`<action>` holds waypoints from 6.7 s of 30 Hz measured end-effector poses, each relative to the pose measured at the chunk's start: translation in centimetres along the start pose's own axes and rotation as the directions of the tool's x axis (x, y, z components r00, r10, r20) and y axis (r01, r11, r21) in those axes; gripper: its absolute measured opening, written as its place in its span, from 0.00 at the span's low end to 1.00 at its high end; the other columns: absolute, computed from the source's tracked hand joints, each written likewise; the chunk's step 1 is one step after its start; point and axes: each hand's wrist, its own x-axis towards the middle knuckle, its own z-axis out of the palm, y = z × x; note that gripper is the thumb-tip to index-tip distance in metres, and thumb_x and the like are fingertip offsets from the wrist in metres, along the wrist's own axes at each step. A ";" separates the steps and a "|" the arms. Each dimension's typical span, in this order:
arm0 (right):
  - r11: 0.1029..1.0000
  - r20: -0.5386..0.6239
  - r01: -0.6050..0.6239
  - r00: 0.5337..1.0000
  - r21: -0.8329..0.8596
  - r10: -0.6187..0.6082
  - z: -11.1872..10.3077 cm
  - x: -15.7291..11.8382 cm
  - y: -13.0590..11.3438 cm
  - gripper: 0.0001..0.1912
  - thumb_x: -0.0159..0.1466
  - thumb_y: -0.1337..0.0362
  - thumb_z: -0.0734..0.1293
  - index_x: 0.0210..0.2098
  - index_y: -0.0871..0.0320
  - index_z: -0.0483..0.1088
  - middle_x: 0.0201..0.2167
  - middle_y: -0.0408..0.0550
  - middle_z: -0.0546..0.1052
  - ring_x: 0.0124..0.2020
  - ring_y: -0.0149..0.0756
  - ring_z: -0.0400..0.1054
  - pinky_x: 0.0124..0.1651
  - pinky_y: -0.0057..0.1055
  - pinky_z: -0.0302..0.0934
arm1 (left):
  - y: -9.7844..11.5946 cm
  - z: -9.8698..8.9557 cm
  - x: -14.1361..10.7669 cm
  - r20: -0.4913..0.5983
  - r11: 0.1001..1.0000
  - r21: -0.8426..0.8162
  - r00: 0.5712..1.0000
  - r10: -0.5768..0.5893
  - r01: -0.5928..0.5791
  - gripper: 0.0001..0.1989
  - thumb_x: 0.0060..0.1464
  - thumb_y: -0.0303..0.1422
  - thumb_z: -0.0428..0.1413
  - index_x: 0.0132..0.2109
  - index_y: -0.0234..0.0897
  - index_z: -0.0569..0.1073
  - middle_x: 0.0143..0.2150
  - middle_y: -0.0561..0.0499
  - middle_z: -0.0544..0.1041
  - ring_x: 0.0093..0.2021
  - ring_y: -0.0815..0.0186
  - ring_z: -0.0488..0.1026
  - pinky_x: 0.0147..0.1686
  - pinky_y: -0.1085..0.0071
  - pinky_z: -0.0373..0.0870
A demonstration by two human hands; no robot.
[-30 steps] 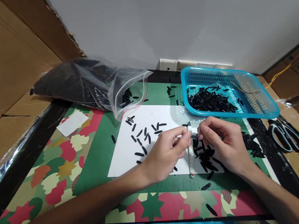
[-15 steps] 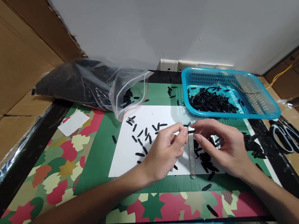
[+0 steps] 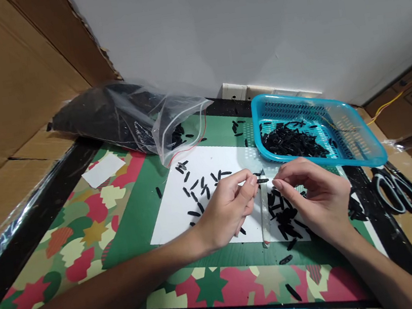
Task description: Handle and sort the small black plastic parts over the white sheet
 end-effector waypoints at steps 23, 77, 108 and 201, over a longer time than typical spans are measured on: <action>0.958 0.081 0.229 0.973 -0.172 -0.218 0.2 -0.1 0.3 0.13 0.70 0.77 0.69 0.48 0.54 0.76 0.40 0.46 0.82 0.37 0.33 0.78 0.38 0.30 0.73 | 0.1 -0.2 0.1 0.031 0.999 0.044 0.999 0.004 -0.005 0.22 0.71 0.54 0.50 0.40 0.40 0.67 0.19 0.64 0.55 0.14 0.76 0.53 0.13 0.82 0.51; 0.924 0.143 -0.295 0.953 0.242 0.267 0.9 0.3 0.0 0.08 0.69 0.63 0.74 0.48 0.54 0.80 0.34 0.45 0.84 0.28 0.32 0.79 0.34 0.27 0.78 | 0.4 -0.1 0.3 0.092 0.998 -0.020 0.994 -0.063 0.065 0.20 0.73 0.52 0.46 0.39 0.42 0.60 0.21 0.65 0.60 0.11 0.77 0.51 0.10 0.82 0.50; 0.984 0.086 -0.151 0.986 0.091 0.143 1.4 -0.2 -0.1 0.01 0.67 0.66 0.75 0.38 0.54 0.81 0.35 0.42 0.84 0.31 0.29 0.78 0.35 0.22 0.74 | 0.5 -0.1 0.1 0.051 0.997 -0.078 0.999 -0.009 0.013 0.19 0.73 0.51 0.48 0.39 0.42 0.62 0.19 0.66 0.58 0.11 0.77 0.49 0.09 0.83 0.50; 0.973 0.156 -0.221 0.965 0.071 0.208 -0.3 0.7 -0.3 0.13 0.74 0.58 0.68 0.36 0.57 0.78 0.27 0.45 0.81 0.23 0.32 0.73 0.28 0.28 0.70 | 0.5 -0.2 -0.1 0.073 0.999 -0.042 0.997 0.032 -0.029 0.21 0.72 0.52 0.50 0.39 0.40 0.64 0.20 0.64 0.57 0.12 0.79 0.50 0.10 0.83 0.49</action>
